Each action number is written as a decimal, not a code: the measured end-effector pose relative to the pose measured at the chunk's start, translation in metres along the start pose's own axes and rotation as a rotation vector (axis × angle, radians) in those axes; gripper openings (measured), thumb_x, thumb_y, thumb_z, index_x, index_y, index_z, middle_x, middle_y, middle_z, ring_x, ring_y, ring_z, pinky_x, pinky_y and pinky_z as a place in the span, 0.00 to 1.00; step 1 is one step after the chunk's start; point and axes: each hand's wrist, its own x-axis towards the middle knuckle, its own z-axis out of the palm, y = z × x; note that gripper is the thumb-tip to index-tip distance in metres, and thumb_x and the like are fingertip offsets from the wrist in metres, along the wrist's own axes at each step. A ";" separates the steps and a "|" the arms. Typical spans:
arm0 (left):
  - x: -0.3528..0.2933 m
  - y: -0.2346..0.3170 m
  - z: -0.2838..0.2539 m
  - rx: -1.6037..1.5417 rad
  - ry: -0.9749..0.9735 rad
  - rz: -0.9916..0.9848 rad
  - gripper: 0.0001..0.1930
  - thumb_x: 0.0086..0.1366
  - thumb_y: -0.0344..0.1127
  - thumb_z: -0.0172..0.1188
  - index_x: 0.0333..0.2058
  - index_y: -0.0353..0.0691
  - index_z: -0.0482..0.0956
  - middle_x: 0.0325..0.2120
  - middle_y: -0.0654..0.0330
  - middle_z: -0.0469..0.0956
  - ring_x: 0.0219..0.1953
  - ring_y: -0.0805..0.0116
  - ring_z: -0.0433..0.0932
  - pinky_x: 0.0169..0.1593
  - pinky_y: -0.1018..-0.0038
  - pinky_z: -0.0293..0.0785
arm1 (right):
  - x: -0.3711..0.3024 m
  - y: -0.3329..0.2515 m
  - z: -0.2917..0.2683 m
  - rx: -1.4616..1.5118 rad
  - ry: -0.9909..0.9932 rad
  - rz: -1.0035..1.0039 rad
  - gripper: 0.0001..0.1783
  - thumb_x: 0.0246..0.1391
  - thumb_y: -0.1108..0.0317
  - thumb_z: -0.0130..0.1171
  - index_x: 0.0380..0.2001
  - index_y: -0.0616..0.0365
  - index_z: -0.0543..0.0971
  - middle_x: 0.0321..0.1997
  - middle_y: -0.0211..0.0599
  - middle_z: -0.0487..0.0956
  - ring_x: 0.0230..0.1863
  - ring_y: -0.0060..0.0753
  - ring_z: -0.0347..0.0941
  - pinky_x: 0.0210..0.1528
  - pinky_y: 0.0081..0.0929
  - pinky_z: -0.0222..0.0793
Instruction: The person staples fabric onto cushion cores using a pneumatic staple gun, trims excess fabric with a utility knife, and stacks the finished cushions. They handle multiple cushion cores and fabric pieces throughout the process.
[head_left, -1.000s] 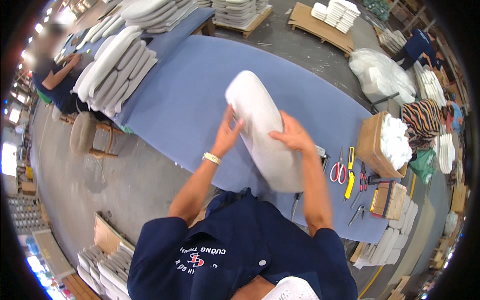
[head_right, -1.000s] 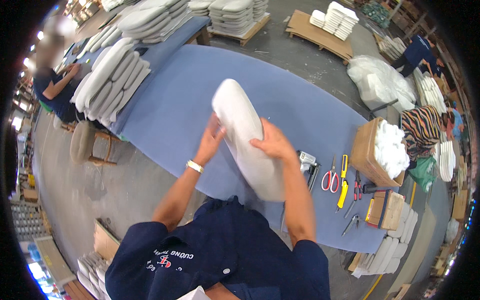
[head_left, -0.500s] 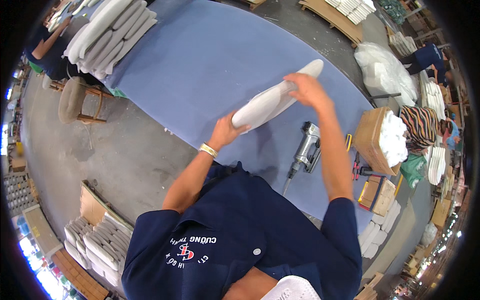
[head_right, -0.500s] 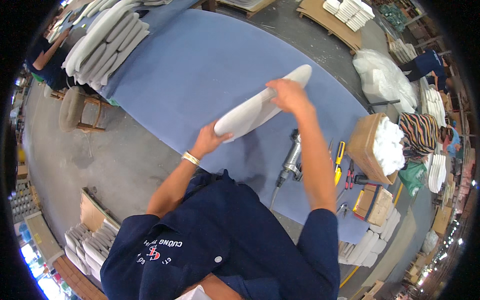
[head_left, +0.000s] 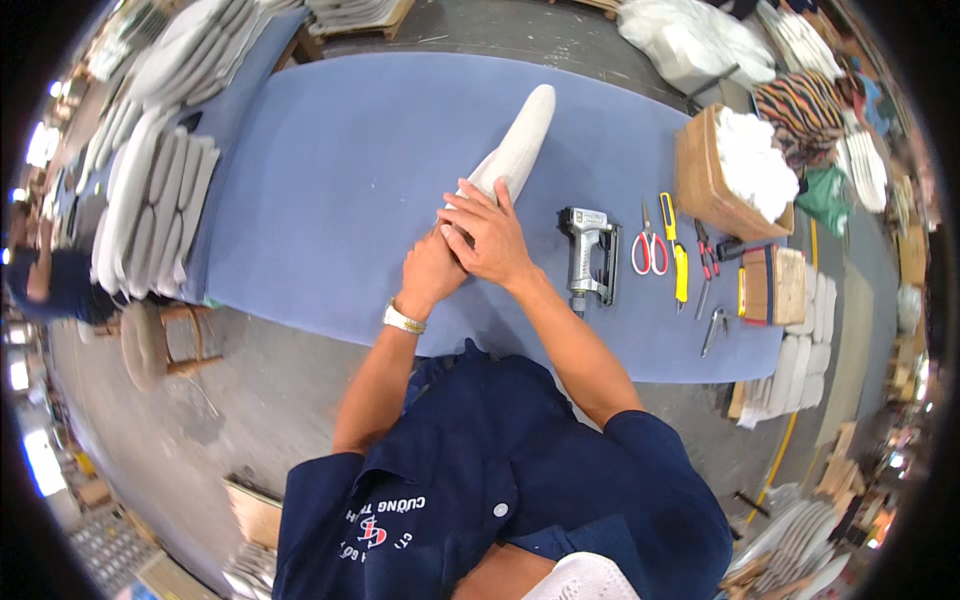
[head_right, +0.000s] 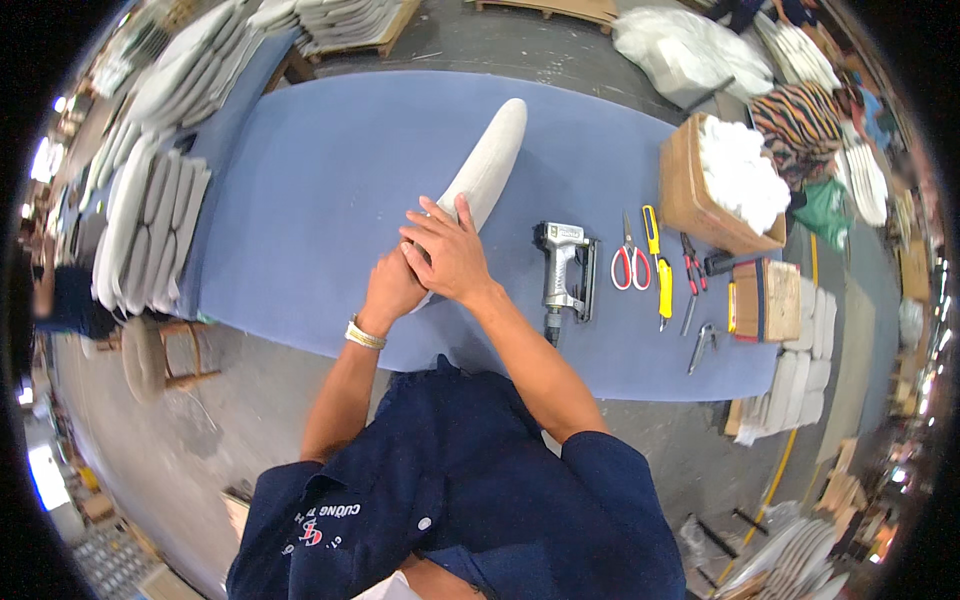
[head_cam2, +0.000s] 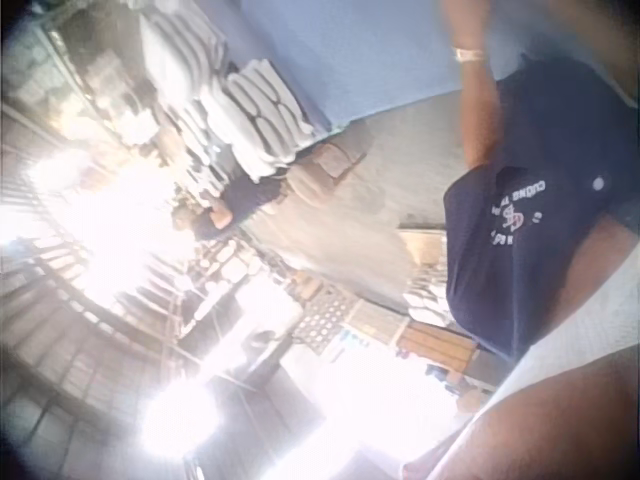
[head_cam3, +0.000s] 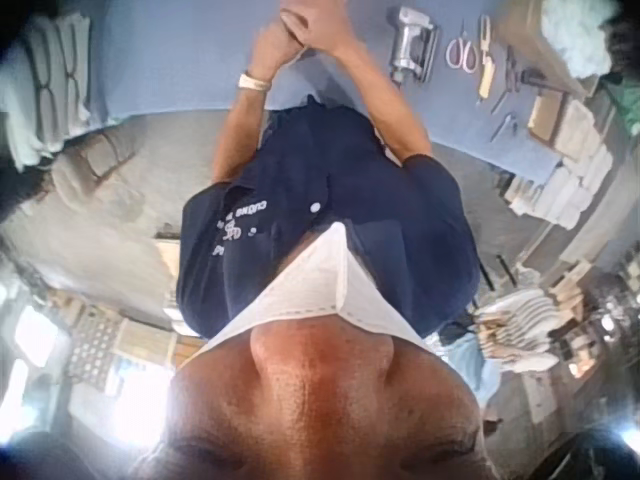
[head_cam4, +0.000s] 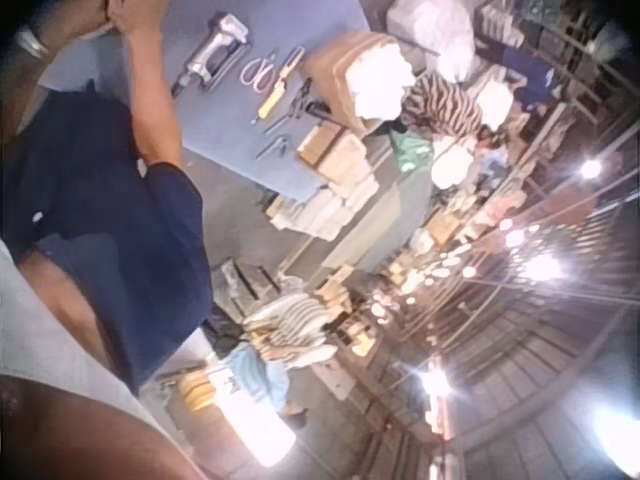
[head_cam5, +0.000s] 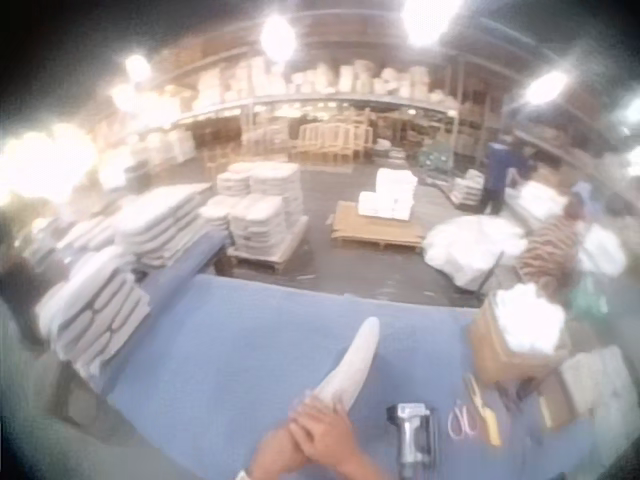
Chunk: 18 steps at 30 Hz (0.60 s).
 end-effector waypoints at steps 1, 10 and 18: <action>0.001 0.005 0.001 0.015 0.023 0.000 0.37 0.60 0.49 0.71 0.63 0.37 0.71 0.41 0.39 0.85 0.43 0.38 0.84 0.45 0.50 0.80 | 0.000 0.003 0.002 -0.006 0.005 0.003 0.15 0.59 0.62 0.59 0.44 0.53 0.87 0.59 0.36 0.83 0.72 0.44 0.67 0.78 0.60 0.45; -0.022 0.001 -0.020 0.048 -0.036 0.096 0.35 0.63 0.45 0.68 0.66 0.38 0.70 0.49 0.40 0.83 0.47 0.42 0.84 0.48 0.50 0.79 | 0.066 0.106 -0.041 -0.275 0.046 0.173 0.19 0.64 0.53 0.53 0.40 0.51 0.89 0.60 0.38 0.82 0.71 0.42 0.67 0.77 0.57 0.47; -0.116 -0.055 -0.076 0.084 -0.181 0.041 0.39 0.59 0.39 0.74 0.69 0.47 0.68 0.58 0.47 0.79 0.57 0.45 0.79 0.57 0.57 0.77 | 0.029 0.150 -0.034 0.460 -0.069 0.730 0.32 0.69 0.40 0.49 0.44 0.57 0.89 0.48 0.49 0.85 0.53 0.45 0.79 0.59 0.38 0.70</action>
